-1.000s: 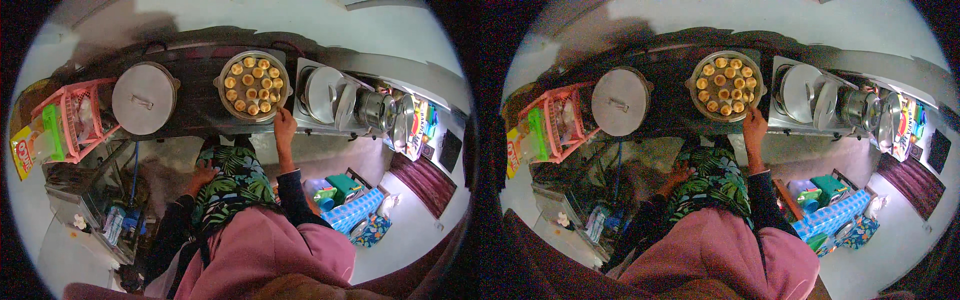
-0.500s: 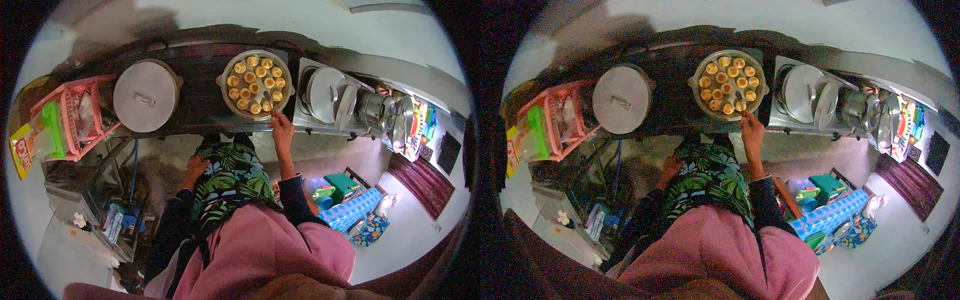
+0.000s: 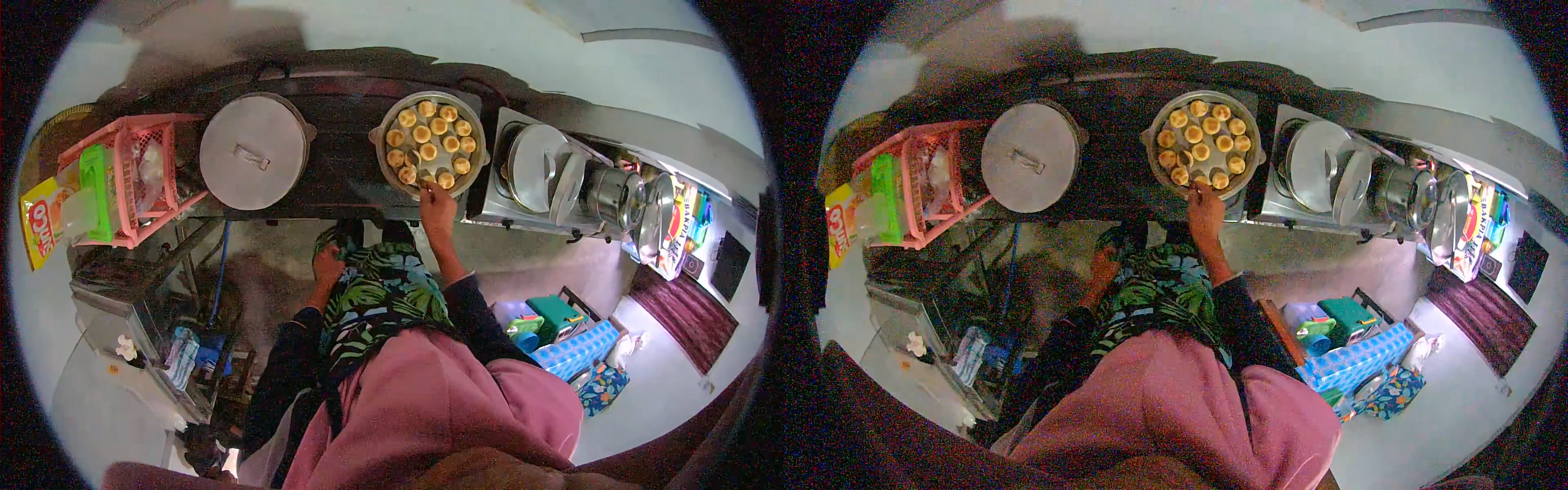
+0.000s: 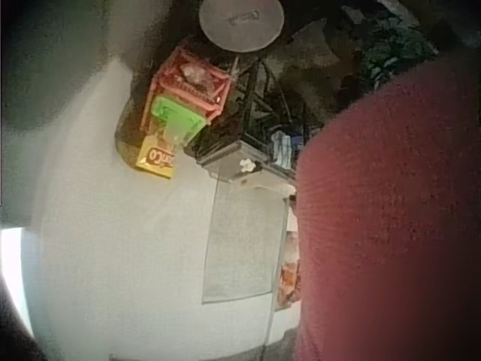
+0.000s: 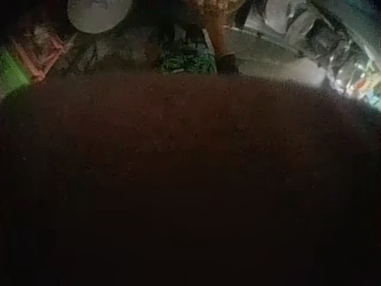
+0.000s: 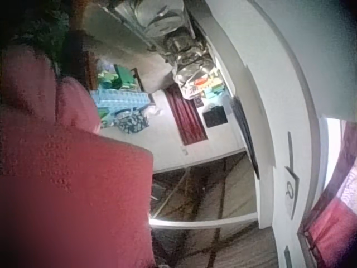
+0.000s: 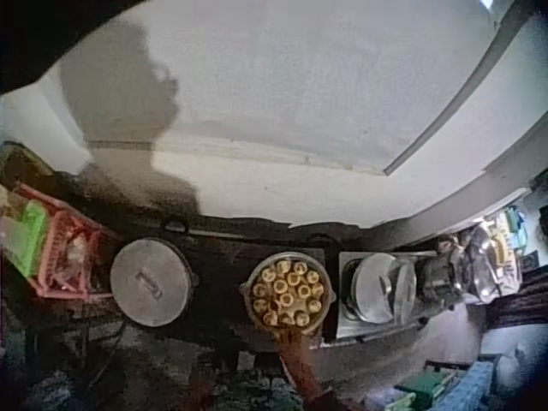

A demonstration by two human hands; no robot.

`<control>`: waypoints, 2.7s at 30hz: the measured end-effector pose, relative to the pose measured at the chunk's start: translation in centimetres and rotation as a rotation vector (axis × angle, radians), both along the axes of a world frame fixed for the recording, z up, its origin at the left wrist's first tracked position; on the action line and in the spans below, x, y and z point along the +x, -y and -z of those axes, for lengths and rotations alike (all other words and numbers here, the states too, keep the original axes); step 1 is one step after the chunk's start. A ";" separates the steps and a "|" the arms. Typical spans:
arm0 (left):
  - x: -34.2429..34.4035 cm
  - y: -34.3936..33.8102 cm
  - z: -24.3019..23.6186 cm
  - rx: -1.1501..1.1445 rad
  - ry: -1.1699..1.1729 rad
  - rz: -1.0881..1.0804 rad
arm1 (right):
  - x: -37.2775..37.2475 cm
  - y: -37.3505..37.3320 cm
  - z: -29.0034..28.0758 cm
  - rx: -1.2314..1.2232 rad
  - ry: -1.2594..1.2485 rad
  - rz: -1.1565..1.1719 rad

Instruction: The person uncovers several lids from steaming pans, checks the contents by hand, and then re-covers the pans.

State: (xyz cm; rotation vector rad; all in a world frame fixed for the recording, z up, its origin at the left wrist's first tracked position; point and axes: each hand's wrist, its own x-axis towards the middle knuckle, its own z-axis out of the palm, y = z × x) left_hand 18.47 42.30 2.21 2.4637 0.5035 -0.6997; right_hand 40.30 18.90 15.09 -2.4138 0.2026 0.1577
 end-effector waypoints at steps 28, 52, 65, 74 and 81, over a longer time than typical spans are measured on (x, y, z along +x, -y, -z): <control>-8.6 -8.4 4.6 -1.579 0.393 -1.165 | 1.9 -3.6 -1.3 0.549 -0.103 0.250; -8.8 -9.2 8.4 -2.455 0.054 -1.522 | 5.7 -2.4 -0.4 0.577 -0.270 0.405; -8.9 -9.2 8.6 -1.979 0.127 -1.362 | 6.4 -2.5 -0.9 0.631 -0.084 0.345; -8.5 -9.2 9.3 -1.796 0.172 -1.163 | 5.5 -2.1 0.9 0.510 -0.020 0.248; -7.4 -8.0 9.9 -1.958 0.203 -1.360 | 7.3 -0.3 3.7 0.347 0.158 0.159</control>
